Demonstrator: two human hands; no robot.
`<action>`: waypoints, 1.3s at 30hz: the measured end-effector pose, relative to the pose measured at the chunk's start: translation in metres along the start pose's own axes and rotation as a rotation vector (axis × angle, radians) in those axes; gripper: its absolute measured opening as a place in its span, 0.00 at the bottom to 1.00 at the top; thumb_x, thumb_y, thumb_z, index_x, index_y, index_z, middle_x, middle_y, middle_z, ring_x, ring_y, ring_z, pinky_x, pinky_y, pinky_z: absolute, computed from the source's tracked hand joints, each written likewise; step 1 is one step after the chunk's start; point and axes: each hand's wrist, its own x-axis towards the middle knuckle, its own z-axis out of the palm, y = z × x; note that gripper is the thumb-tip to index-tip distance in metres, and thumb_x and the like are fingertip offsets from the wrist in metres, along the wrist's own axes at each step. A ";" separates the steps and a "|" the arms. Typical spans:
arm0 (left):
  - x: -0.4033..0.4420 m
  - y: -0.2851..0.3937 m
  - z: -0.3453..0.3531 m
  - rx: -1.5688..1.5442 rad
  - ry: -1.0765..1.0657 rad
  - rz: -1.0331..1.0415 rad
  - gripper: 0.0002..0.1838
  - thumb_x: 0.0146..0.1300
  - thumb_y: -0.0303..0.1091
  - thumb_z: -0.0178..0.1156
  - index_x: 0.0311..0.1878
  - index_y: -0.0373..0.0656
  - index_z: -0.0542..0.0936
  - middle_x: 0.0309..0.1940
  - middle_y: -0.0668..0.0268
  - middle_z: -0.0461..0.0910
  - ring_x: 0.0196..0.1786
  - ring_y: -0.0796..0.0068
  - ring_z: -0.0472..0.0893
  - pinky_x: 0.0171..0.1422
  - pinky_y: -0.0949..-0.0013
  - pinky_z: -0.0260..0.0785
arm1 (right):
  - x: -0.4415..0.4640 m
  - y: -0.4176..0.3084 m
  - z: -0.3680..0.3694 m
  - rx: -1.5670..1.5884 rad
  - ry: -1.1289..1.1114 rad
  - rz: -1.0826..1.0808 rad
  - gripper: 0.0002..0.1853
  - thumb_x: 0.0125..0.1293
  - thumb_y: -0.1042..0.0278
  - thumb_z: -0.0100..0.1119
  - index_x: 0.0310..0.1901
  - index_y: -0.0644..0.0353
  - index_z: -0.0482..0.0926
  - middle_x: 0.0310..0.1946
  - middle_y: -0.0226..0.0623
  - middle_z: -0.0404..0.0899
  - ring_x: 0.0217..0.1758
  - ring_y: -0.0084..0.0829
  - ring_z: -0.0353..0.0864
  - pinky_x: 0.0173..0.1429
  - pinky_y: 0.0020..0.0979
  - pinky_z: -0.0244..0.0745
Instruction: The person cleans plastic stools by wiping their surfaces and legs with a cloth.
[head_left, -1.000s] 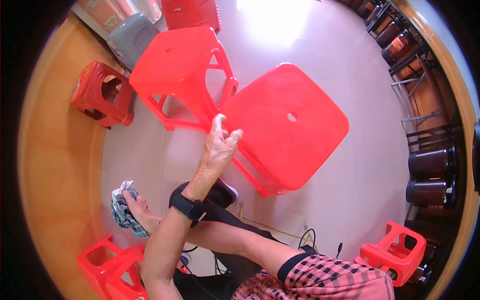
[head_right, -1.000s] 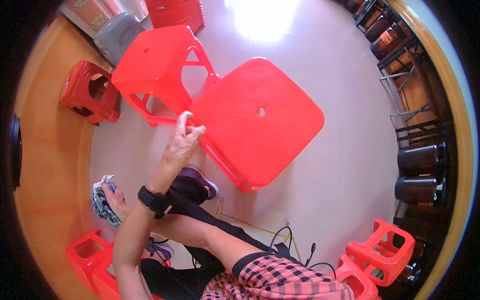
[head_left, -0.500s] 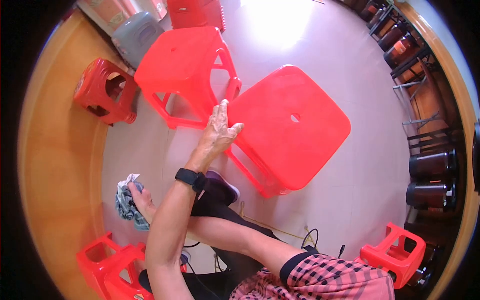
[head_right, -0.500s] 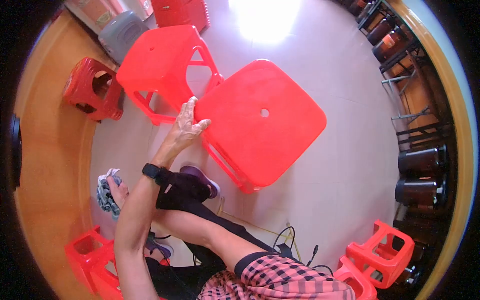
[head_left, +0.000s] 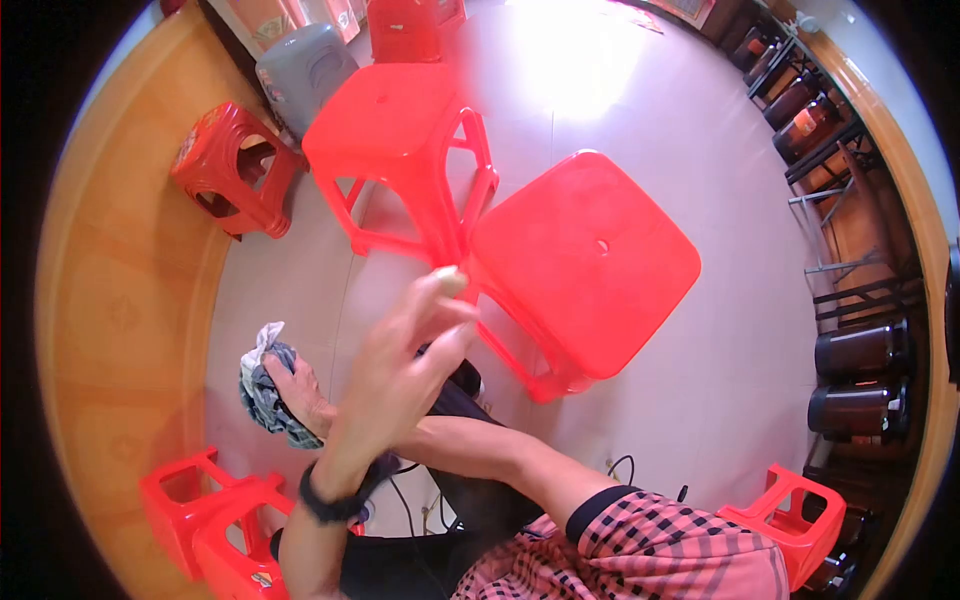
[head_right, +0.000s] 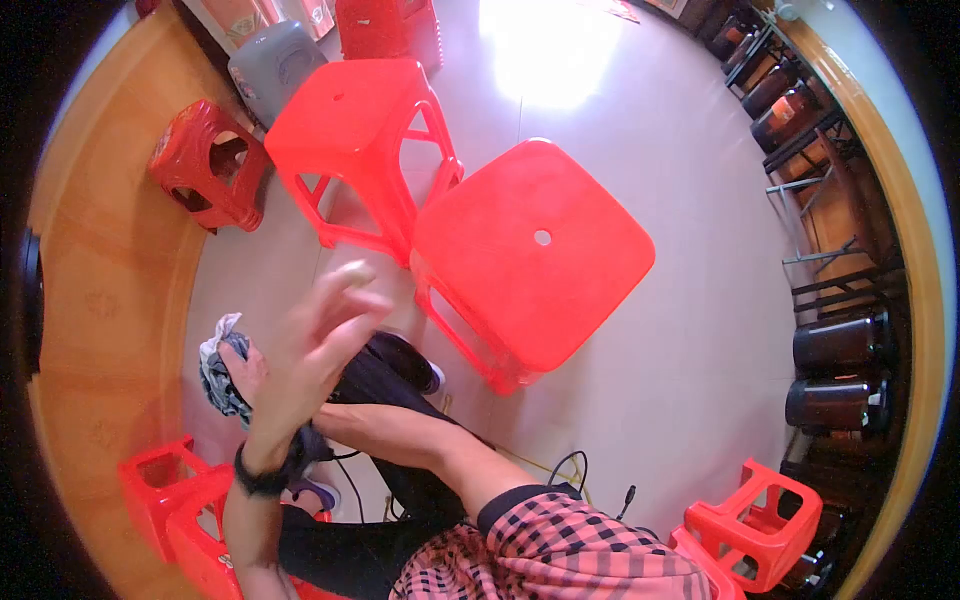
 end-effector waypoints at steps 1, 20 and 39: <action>-0.026 0.022 -0.005 -0.066 0.061 0.056 0.24 0.61 0.27 0.55 0.60 0.30 0.66 0.42 0.51 0.78 0.52 0.66 0.78 0.55 0.67 0.69 | 0.002 0.002 0.000 -0.010 0.010 -0.022 0.27 0.63 0.46 0.56 0.52 0.62 0.73 0.40 0.42 0.79 0.43 0.35 0.77 0.52 0.36 0.71; 0.035 -0.134 0.045 -0.612 0.296 -0.128 0.26 0.63 0.44 0.58 0.58 0.41 0.65 0.47 0.57 0.71 0.46 0.63 0.74 0.50 0.58 0.71 | 0.051 -0.292 -0.330 -0.552 0.574 -0.570 0.25 0.63 0.45 0.57 0.44 0.64 0.73 0.29 0.37 0.79 0.33 0.27 0.79 0.36 0.34 0.76; 0.058 -0.199 0.070 -0.726 0.131 -0.178 0.29 0.65 0.45 0.59 0.60 0.32 0.71 0.61 0.58 0.72 0.63 0.74 0.70 0.68 0.75 0.57 | 0.024 -0.264 -0.425 -0.840 0.388 -0.303 0.24 0.65 0.44 0.50 0.44 0.59 0.77 0.26 0.32 0.80 0.24 0.25 0.81 0.27 0.27 0.78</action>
